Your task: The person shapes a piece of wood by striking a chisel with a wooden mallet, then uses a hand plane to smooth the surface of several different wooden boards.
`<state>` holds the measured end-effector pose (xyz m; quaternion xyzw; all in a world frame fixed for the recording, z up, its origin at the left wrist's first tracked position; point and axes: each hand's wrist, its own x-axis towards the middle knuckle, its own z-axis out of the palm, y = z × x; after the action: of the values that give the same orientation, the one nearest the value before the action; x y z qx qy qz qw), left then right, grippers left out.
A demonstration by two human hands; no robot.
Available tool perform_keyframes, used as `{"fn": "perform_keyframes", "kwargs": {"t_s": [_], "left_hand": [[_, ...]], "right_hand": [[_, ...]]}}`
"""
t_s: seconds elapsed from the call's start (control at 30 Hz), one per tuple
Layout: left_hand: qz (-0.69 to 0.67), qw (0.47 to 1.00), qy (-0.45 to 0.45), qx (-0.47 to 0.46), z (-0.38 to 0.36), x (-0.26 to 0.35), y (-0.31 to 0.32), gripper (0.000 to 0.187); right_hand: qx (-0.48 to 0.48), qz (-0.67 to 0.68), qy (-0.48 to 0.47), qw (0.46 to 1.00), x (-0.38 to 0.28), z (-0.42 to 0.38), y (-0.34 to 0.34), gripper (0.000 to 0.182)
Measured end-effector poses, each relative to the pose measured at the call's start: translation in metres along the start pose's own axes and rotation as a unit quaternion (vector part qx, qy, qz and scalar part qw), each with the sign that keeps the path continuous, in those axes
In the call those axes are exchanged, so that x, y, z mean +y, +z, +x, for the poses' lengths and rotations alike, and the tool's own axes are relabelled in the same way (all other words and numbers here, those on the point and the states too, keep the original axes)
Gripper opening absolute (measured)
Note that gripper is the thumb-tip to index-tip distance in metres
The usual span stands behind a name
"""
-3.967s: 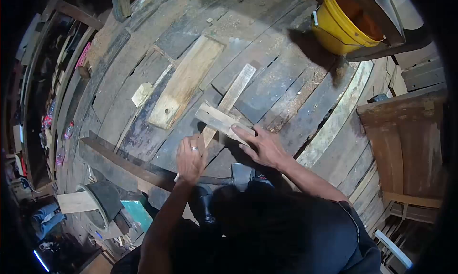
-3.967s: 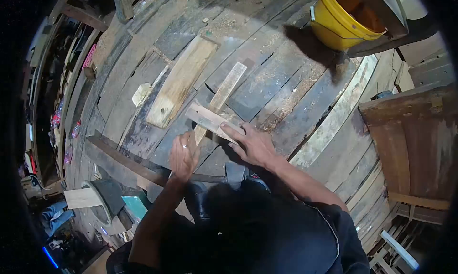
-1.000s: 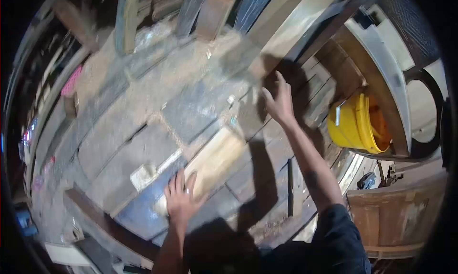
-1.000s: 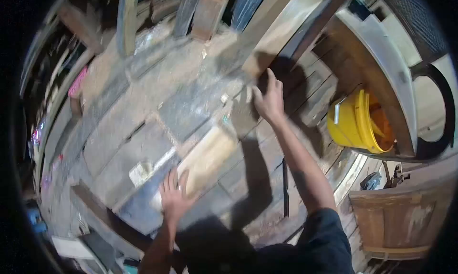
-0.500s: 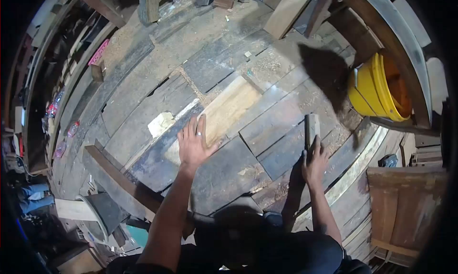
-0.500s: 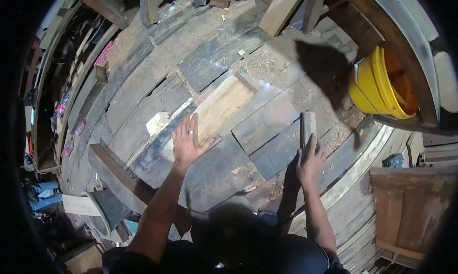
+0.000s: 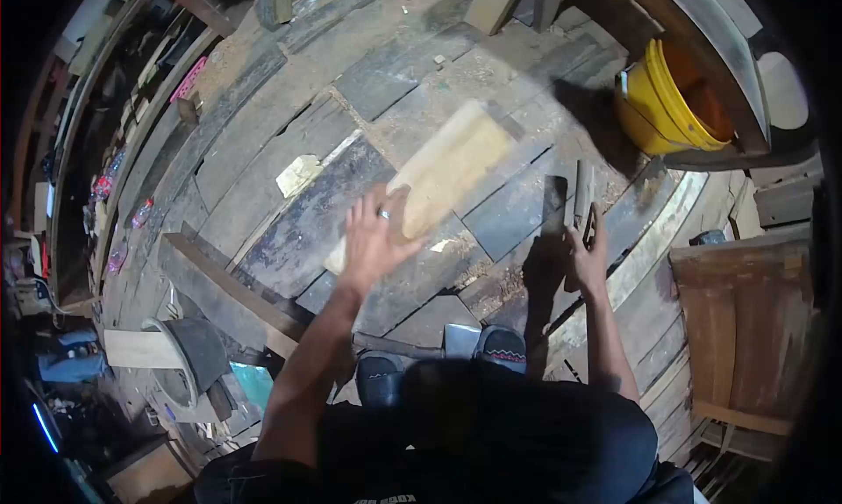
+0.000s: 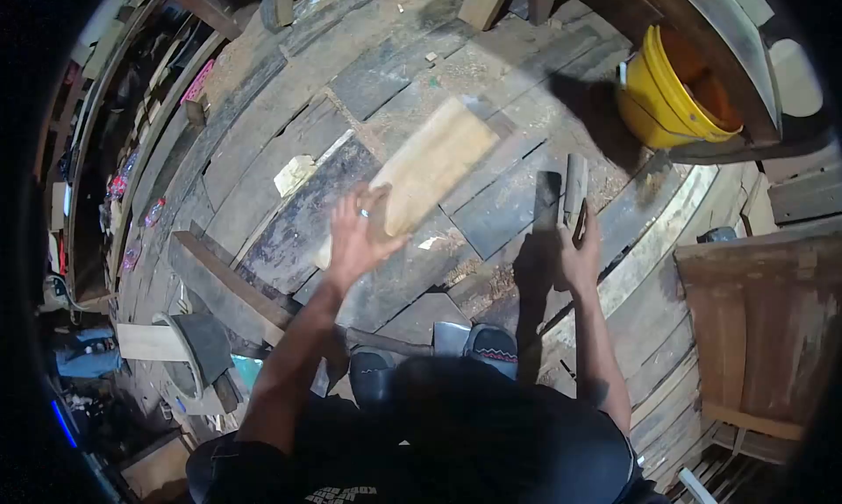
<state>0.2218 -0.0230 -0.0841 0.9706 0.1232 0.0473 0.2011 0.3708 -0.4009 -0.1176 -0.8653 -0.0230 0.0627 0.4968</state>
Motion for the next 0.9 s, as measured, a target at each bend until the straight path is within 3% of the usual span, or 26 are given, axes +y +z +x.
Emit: {"fn": "perform_keyframes", "kwargs": {"t_s": [0.03,0.07,0.17,0.23,0.3,0.37,0.43,0.47,0.6,0.77,0.83,0.9], "left_hand": [[0.038,0.999,0.021,-0.003,-0.008,0.008,0.011,0.098],[-0.018,0.999,0.037,-0.020,-0.015,0.014,0.020,0.096],[-0.059,0.992,0.097,-0.047,-0.032,0.020,0.055,0.095],[-0.065,0.993,0.087,-0.037,-0.044,0.016,0.060,0.098],[-0.037,0.998,-0.055,0.002,-0.050,0.011,0.038,0.102],[0.018,0.998,-0.063,0.007,-0.065,-0.017,0.033,0.109],[0.032,0.982,-0.100,-0.156,-0.075,-0.037,0.023,0.114],[0.005,0.979,-0.132,-0.156,-0.075,-0.041,0.022,0.109],[-0.043,0.969,-0.120,-0.211,-0.069,-0.038,0.016,0.089],[0.036,0.956,-0.126,-0.264,-0.078,-0.019,0.016,0.090],[-0.083,0.929,-0.188,-0.307,-0.083,-0.016,0.016,0.086],[-0.057,0.949,-0.133,-0.282,-0.089,-0.015,0.013,0.075]], "right_hand": [[0.008,0.003,-0.010,1.000,-0.001,-0.003,-0.002,0.069],[0.005,0.039,0.044,0.998,-0.009,-0.006,-0.001,0.069],[0.020,-0.042,-0.004,0.999,-0.044,-0.017,0.000,0.070],[0.015,-0.055,-0.051,0.997,-0.032,-0.015,0.004,0.070],[-0.001,-0.078,-0.062,0.995,-0.035,-0.018,0.005,0.070],[-0.008,-0.086,-0.061,0.994,-0.040,-0.021,0.007,0.069],[-0.016,-0.030,-0.027,0.999,-0.032,-0.019,0.011,0.068],[-0.001,-0.031,-0.036,0.999,-0.027,-0.018,0.015,0.069],[-0.003,-0.017,-0.022,1.000,-0.021,-0.019,0.022,0.069],[-0.010,0.028,-0.021,0.999,-0.028,-0.022,0.025,0.068],[-0.010,0.051,-0.006,0.999,-0.030,-0.026,0.024,0.069],[0.001,0.024,0.023,0.999,-0.027,-0.027,0.021,0.070]]}}
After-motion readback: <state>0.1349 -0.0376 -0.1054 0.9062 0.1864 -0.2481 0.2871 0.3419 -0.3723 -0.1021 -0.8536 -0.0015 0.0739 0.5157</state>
